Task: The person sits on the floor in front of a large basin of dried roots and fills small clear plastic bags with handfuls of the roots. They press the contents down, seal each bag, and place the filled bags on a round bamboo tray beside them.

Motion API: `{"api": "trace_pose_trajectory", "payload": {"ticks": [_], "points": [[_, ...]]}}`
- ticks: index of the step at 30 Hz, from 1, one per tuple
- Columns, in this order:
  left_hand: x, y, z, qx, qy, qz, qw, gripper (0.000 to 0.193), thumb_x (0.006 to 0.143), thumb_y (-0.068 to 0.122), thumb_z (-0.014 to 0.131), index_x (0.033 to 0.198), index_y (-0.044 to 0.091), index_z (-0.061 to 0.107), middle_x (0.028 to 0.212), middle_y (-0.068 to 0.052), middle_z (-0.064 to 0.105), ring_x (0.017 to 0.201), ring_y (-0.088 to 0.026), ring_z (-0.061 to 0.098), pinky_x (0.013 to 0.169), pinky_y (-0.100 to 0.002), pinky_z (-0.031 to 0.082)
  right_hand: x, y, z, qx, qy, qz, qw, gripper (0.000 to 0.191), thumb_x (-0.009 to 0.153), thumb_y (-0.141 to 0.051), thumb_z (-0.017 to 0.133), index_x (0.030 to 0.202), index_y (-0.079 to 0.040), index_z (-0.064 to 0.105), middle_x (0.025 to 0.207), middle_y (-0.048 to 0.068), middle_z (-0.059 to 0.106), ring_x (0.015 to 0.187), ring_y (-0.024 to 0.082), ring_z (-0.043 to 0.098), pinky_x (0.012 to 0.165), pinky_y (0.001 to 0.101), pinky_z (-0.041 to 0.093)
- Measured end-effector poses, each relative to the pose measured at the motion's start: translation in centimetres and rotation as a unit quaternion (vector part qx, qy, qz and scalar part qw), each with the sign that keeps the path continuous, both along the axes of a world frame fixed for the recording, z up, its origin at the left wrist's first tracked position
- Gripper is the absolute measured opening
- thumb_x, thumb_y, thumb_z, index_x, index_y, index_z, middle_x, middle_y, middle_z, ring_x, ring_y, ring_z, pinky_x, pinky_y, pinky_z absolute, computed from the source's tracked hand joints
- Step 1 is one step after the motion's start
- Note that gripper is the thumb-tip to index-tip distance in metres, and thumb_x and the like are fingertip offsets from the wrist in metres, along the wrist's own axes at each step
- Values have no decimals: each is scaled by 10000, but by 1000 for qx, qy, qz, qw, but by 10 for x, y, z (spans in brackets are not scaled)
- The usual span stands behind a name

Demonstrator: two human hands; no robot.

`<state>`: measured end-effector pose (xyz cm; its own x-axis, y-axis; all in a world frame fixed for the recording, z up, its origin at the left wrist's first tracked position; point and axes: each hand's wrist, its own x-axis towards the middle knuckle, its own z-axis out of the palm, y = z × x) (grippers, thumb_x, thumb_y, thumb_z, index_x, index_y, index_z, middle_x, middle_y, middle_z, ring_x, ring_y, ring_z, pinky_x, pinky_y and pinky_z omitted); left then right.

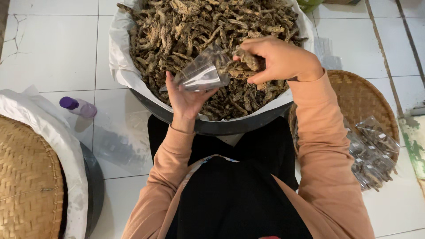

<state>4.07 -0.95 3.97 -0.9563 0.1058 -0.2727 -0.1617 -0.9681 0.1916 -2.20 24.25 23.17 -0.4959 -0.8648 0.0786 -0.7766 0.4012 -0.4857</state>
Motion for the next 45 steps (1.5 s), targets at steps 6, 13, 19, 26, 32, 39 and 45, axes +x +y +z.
{"api": "trace_pose_trajectory", "payload": {"ticks": [6,13,19,26,32,39,45], "points": [[1,-1,-9,30,-17,21,999,1042,843,755,506,1597,110,189,1542,-286,314,1397,-508,377,1149,-827,212,-5,-18,-15,87,117,-10,989,673,742,-151,825,1336,31,565,1114,140,585,965,343,642,788,442,527],[2,5,-21,81,-32,70,994,947,858,796,383,1554,169,242,1509,-170,412,1246,-415,493,1160,-830,186,-7,-31,-23,167,54,-84,981,683,730,-89,787,1287,-33,396,1223,207,468,857,369,634,714,459,543],[1,9,-28,156,20,73,985,1027,843,874,303,1570,152,240,1525,-186,358,1265,-416,473,1167,-800,171,-5,-45,-13,294,79,-126,944,646,740,-110,831,1227,21,427,1229,220,481,843,403,658,683,489,552],[-2,15,-46,192,-20,90,977,1213,874,913,238,1620,-37,129,1630,-324,185,1394,-513,368,1145,-749,303,-3,-65,-12,334,150,-100,925,515,707,-84,846,1125,3,557,1190,183,550,903,374,677,714,475,570],[-6,15,-48,286,38,87,954,1236,846,940,231,1607,-31,147,1625,-333,186,1416,-611,272,1125,-694,357,-6,-67,-4,320,149,-97,931,546,703,-78,850,1142,18,541,1195,189,539,897,375,671,699,471,567],[-8,14,-40,295,0,97,951,1249,785,948,234,1608,19,90,1623,-324,178,1400,-608,283,1076,-710,379,-10,-71,2,283,161,-65,943,511,676,-24,830,1107,14,559,1143,188,555,964,378,652,747,454,555],[-9,8,-40,312,-43,127,940,1268,804,952,323,1614,24,21,1625,-372,87,1431,-591,257,1072,-697,386,-14,-74,-10,301,251,-100,915,483,665,-3,821,1114,-23,642,1142,169,594,961,364,673,743,467,581]]}}
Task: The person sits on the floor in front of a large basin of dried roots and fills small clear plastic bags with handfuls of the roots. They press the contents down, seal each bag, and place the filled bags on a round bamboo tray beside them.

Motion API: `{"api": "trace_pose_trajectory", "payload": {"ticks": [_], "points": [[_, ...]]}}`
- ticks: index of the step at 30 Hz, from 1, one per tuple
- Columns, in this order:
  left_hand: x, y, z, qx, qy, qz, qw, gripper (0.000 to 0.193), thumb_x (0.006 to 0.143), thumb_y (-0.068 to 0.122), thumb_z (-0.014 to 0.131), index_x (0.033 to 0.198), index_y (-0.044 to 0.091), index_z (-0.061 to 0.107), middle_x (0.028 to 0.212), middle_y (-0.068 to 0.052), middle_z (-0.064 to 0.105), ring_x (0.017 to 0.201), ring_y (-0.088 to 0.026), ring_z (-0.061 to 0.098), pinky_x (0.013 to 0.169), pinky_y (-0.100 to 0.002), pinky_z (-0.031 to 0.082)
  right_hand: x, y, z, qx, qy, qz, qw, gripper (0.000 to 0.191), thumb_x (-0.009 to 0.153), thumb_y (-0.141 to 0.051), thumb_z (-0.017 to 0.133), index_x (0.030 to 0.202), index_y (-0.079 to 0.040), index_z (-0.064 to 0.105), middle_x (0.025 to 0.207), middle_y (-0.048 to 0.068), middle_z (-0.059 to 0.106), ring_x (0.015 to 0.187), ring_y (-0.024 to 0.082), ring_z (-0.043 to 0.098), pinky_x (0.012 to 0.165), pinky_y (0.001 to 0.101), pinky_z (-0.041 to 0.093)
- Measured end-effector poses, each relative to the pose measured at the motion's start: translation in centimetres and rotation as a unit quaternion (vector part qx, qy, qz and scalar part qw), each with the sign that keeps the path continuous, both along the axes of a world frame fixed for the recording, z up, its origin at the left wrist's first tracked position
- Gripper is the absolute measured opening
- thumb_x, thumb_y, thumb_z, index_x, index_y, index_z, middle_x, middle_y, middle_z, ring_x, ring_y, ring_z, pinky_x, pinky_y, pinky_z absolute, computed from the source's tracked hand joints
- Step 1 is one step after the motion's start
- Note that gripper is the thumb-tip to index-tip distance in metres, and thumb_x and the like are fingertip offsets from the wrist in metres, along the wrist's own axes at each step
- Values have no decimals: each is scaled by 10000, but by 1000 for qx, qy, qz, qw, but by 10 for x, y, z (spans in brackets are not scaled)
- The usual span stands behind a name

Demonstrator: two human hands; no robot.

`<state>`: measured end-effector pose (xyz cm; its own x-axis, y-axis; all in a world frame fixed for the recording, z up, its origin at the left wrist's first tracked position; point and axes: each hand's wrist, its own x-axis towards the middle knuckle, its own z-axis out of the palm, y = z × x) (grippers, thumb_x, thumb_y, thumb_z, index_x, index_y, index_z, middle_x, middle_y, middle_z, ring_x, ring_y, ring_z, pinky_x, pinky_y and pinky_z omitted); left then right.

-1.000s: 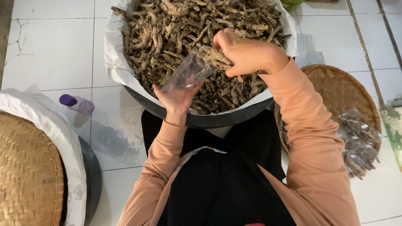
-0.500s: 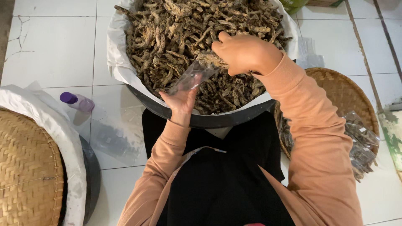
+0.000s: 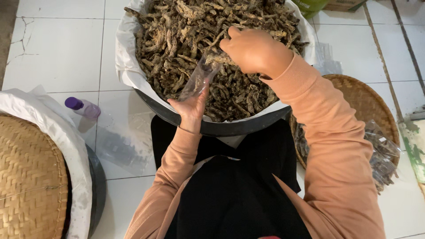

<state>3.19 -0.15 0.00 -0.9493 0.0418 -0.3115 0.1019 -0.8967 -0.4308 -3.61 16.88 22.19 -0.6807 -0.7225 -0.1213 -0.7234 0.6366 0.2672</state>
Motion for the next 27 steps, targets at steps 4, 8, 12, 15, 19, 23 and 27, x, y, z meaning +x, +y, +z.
{"api": "trace_pose_trajectory", "payload": {"ticks": [4,8,12,15,19,23,27], "points": [[3,6,0,-96,51,13,994,1279,786,929,391,1613,26,19,1645,-326,102,1453,-551,256,1125,-708,349,2,-17,-11,-8,94,-13,995,279,818,-86,778,1085,-58,704,1098,165,625,976,351,685,726,475,602],[4,14,6,-157,-21,23,987,1248,820,879,470,1598,22,4,1665,-306,139,1498,-527,250,1177,-712,293,11,-34,-12,55,67,-40,995,334,785,-133,779,1098,-44,702,1095,181,621,981,344,675,710,443,613],[2,12,13,-218,-17,27,975,1160,805,799,529,1589,74,76,1651,-244,174,1509,-471,261,1194,-685,308,16,-38,7,4,47,48,998,423,783,-74,792,1191,-133,701,1112,184,637,931,355,694,699,436,604],[0,10,12,-241,2,15,970,1096,855,752,535,1590,39,145,1630,-253,226,1477,-459,308,1184,-669,347,13,-38,24,-55,-73,72,993,486,697,-46,848,1139,-104,654,1071,147,637,897,329,680,704,434,555],[-1,13,2,-191,53,5,980,1050,929,776,454,1580,-14,218,1604,-286,309,1433,-469,393,1153,-628,406,5,-40,36,-144,-213,57,965,626,781,-97,844,1286,-52,478,1084,134,608,808,275,655,671,419,514],[-5,10,-2,-86,173,16,981,1082,921,831,371,1574,-27,269,1534,-300,349,1368,-455,446,1087,-550,456,4,-33,33,-238,-194,125,943,442,846,-91,815,1147,-36,495,984,152,597,780,256,619,667,398,512],[-10,-1,1,-200,32,38,979,1023,881,792,387,1561,34,290,1528,-277,387,1368,-458,466,1136,-607,448,9,-11,27,-333,-133,174,917,253,948,-9,727,1132,-44,556,1031,121,638,852,252,651,728,379,537]]}}
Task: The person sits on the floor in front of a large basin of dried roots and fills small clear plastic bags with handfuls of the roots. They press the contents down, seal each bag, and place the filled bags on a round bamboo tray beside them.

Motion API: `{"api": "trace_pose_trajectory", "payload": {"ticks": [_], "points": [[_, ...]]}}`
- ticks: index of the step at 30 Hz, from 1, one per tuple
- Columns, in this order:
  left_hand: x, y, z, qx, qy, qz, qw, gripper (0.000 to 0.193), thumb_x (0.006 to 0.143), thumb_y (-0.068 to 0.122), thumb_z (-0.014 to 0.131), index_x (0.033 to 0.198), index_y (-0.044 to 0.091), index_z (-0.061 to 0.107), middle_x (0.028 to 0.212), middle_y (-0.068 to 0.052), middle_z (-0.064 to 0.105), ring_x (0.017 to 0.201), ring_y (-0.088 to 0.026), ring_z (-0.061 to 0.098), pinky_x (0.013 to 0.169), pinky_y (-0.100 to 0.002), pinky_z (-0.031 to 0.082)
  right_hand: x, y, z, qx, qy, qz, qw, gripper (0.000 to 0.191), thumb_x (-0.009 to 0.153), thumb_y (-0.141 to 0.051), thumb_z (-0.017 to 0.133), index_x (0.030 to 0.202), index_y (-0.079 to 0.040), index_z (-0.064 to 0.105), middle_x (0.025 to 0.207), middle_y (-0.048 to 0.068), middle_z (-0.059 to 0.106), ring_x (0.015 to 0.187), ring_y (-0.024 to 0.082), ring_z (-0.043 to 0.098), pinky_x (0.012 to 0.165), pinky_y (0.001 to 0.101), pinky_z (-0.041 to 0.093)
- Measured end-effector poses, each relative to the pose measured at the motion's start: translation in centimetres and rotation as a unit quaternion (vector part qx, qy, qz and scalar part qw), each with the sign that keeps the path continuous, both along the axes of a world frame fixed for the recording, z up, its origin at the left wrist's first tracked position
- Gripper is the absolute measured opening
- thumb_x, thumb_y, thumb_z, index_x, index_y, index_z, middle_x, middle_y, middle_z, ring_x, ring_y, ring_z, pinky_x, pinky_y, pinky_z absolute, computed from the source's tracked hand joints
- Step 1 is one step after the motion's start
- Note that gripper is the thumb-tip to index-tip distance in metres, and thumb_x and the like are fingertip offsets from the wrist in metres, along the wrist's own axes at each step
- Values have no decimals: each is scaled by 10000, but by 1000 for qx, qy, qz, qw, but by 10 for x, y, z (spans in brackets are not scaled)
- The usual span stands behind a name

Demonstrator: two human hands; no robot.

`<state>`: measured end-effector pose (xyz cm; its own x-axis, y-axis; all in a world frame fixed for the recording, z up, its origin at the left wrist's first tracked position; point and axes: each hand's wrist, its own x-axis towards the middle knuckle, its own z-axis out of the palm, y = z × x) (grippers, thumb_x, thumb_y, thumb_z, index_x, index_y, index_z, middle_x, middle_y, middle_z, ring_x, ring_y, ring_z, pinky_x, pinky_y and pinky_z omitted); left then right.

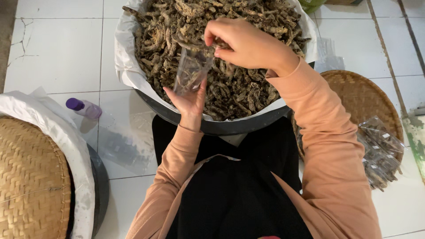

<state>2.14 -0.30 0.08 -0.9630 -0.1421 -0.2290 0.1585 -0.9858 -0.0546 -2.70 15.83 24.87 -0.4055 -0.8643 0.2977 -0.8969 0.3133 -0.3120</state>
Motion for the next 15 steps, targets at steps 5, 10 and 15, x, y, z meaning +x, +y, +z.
{"api": "trace_pose_trajectory", "payload": {"ticks": [5,10,15], "points": [[-2,-1,5,-33,15,-2,999,1054,893,798,433,1556,-5,276,1546,-266,397,1383,-464,461,1159,-622,427,8,15,-15,-18,-24,-31,999,242,969,-27,682,1203,-13,625,1115,97,679,995,273,691,821,384,554],[-12,-3,4,-48,56,16,997,1076,903,809,447,1569,-19,280,1563,-266,391,1409,-450,451,1184,-601,410,17,25,-21,4,13,-9,1000,194,897,4,717,1086,-35,739,1048,126,641,880,291,665,748,389,544],[-17,-3,13,-46,17,24,999,1070,851,822,448,1528,6,300,1531,-258,400,1402,-458,431,1154,-644,405,24,38,-6,-89,33,-53,994,119,972,0,762,1065,9,689,1038,96,620,894,227,667,773,345,547]]}}
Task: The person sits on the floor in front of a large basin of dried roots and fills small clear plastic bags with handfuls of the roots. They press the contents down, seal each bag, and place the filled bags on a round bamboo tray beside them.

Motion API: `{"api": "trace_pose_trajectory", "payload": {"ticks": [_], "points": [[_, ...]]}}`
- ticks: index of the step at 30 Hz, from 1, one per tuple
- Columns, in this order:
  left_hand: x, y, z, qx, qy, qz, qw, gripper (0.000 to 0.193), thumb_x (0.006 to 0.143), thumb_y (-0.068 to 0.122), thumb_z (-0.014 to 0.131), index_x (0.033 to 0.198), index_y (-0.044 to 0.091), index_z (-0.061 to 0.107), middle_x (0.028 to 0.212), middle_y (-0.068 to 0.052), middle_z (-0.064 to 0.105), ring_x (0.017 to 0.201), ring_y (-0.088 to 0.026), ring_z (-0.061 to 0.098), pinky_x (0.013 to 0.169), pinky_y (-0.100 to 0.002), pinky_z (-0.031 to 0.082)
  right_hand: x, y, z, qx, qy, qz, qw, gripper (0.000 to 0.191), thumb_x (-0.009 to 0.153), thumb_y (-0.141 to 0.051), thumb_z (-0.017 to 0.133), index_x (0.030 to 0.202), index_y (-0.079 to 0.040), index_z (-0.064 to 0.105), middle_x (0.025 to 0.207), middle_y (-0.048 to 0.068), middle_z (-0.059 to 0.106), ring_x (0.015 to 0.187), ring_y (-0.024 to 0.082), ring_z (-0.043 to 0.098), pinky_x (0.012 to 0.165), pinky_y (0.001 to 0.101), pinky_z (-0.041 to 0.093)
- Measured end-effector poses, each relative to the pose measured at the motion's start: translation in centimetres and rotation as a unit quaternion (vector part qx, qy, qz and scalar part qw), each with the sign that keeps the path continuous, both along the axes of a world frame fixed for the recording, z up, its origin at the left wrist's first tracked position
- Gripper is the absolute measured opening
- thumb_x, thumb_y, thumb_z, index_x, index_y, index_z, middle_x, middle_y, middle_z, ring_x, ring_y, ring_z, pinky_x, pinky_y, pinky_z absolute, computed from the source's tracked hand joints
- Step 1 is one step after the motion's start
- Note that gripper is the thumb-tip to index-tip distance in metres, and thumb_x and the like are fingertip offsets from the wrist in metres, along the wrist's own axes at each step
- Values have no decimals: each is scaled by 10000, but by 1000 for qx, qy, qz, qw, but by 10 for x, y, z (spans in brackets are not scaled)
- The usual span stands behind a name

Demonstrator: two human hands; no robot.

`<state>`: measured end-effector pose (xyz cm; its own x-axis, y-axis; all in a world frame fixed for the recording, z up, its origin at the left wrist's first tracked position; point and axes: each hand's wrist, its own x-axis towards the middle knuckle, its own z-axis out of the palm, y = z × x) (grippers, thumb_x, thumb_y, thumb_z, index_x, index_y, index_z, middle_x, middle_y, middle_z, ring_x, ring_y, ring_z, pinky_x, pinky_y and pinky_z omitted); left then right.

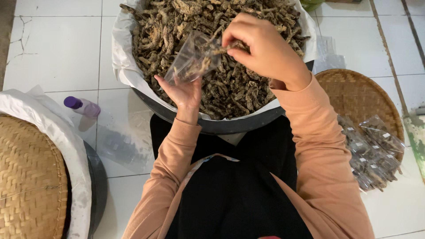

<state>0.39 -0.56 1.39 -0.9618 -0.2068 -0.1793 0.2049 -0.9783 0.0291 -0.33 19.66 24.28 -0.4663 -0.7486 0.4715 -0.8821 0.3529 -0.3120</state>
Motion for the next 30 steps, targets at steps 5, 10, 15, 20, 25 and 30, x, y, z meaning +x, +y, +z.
{"api": "trace_pose_trajectory", "payload": {"ticks": [5,10,15,20,25,30], "points": [[10,17,10,-48,39,-23,998,1034,865,817,478,1537,44,330,1536,-225,402,1430,-436,424,1185,-676,394,14,-22,-15,-12,50,-57,997,137,988,-41,804,976,14,679,1046,81,629,834,173,665,737,263,571],[5,1,1,42,98,-80,991,657,1010,632,392,1465,175,518,1508,-195,473,1385,-377,452,1160,-619,404,29,-33,-53,-36,61,-3,997,273,898,47,713,1169,85,706,1109,148,621,879,215,684,755,285,612],[-7,-22,-10,87,197,-114,970,459,1074,392,424,1424,141,582,1486,-154,537,1364,-320,522,1173,-568,449,24,-26,-85,-64,389,-12,919,167,985,-33,797,1137,-26,728,1088,85,683,1097,254,729,886,288,612],[-3,-21,-7,94,213,-133,964,409,1110,315,539,1398,27,572,1395,-171,626,1316,-318,604,1163,-521,499,17,-28,-116,-80,419,-9,904,168,967,-22,820,1108,-10,729,1109,79,701,1127,243,727,895,329,620],[3,-19,-8,-62,142,-90,984,376,1062,289,642,1359,63,597,1324,-149,655,1256,-306,620,1139,-525,491,21,-42,-136,-58,36,-90,994,302,966,-29,784,1261,-18,726,1231,116,683,1039,239,721,854,339,646],[15,-23,-1,-123,155,-112,974,414,1117,271,653,1459,74,527,1421,-122,584,1349,-288,560,1193,-509,474,22,-55,-137,-93,-20,4,995,782,861,-119,862,1525,-44,456,1509,160,496,1400,366,516,1182,454,479]]}}
